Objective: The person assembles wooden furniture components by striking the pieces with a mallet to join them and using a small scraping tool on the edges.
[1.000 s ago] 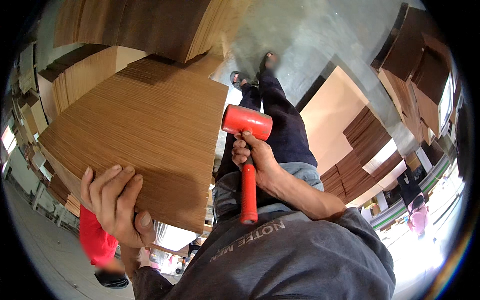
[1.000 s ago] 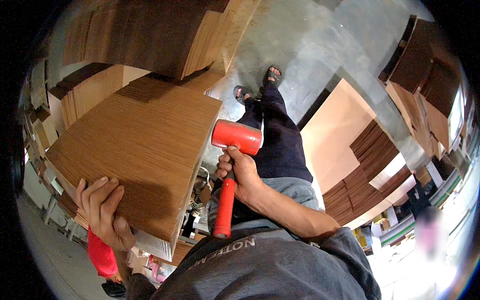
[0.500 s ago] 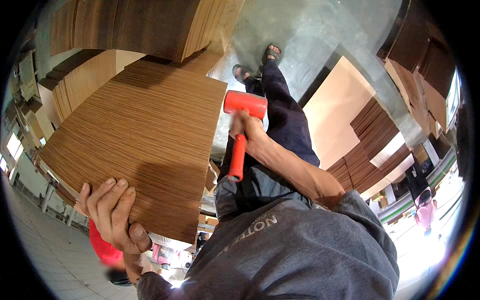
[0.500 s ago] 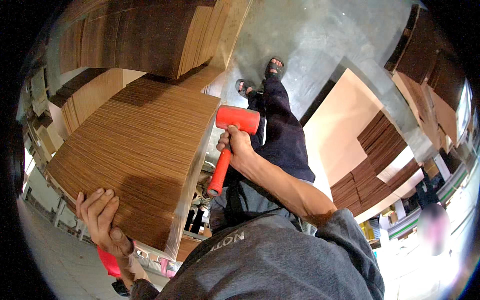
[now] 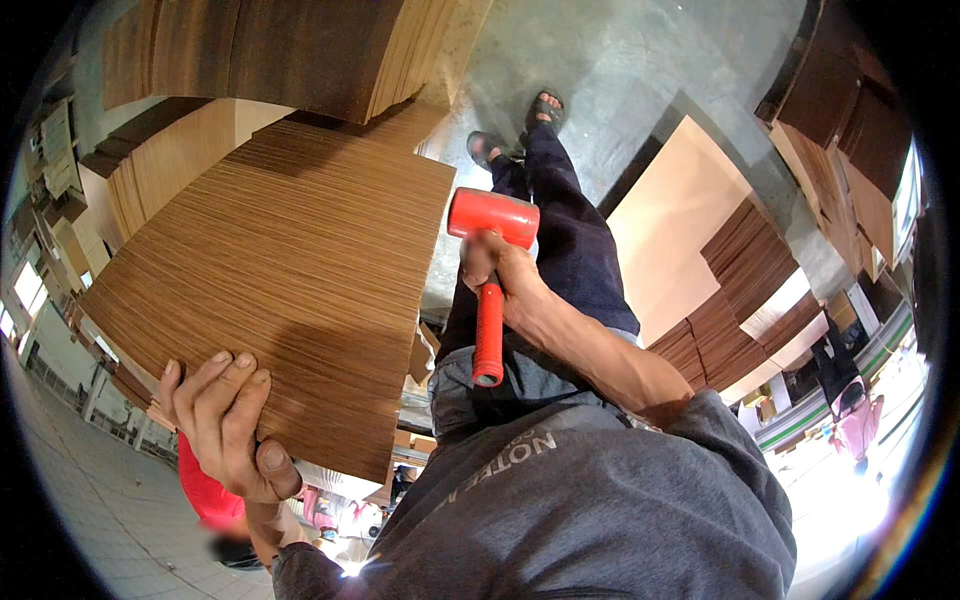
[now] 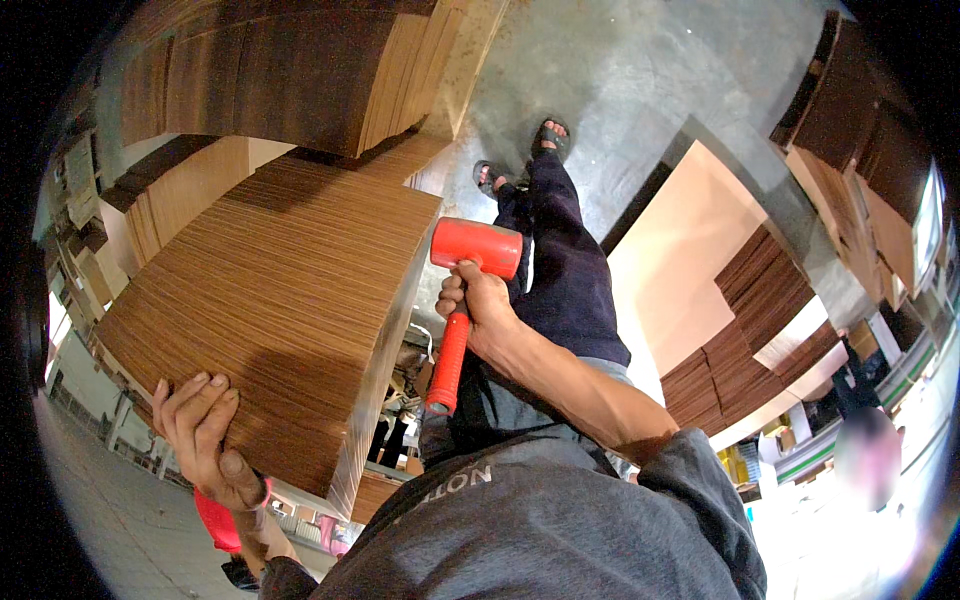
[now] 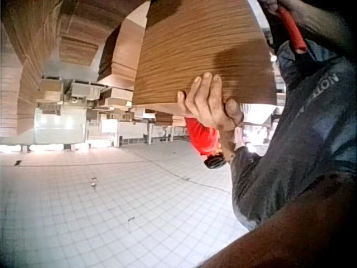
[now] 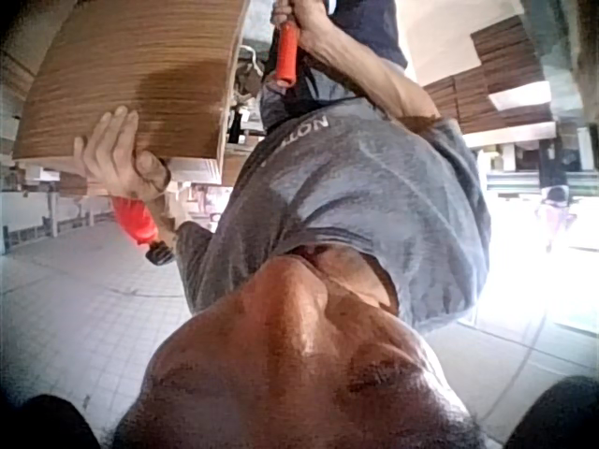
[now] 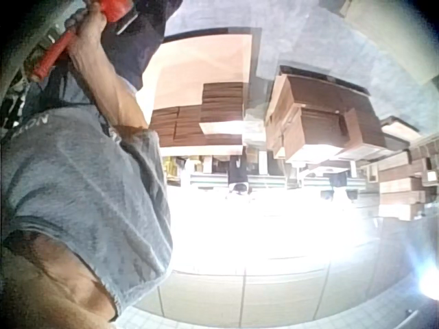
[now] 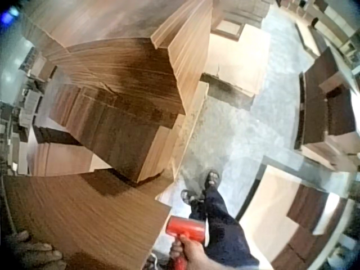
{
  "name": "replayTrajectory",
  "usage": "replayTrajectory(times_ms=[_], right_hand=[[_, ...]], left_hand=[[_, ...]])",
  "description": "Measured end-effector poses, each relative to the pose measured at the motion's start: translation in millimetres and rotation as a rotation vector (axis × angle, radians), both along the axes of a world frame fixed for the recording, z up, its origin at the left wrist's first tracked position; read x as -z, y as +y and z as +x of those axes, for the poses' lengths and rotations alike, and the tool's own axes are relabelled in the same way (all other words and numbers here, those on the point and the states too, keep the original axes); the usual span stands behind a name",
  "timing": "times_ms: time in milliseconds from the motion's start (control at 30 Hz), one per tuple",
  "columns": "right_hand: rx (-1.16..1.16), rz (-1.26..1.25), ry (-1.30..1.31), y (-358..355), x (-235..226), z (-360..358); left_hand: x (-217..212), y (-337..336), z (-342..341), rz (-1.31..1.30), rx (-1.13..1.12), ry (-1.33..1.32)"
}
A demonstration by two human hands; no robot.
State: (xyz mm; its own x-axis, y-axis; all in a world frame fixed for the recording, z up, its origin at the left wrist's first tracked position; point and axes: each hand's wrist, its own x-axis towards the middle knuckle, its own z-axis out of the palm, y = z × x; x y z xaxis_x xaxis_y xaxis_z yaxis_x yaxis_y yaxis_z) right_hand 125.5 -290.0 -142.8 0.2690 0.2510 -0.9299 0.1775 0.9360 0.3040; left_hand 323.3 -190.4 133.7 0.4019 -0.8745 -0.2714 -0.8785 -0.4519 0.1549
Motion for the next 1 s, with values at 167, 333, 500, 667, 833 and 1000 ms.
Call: replayTrajectory(times_ms=[167,333,500,667,833,1000], right_hand=[[0.005,-0.045,0.044,-1,12,-4],[-0.005,0.000,-0.070,-3,3,6],[0.041,-0.007,0.068,-7,1,3],[-0.015,-0.001,-0.013,0,5,12],[0.070,0.133,0.002,-1,19,-3],[0.117,0.181,-0.035,-11,23,-7]], left_hand=[[-1,-5,0,0.005,-0.006,0.001],[1,-1,-1,-0.012,-0.019,-0.007],[0,-3,-2,-0.001,-0.030,-0.005],[1,-2,-2,0.003,-0.040,-0.002],[-7,-5,0,0.077,-0.033,0.022],[-4,-4,0,0.020,-0.056,0.009]])
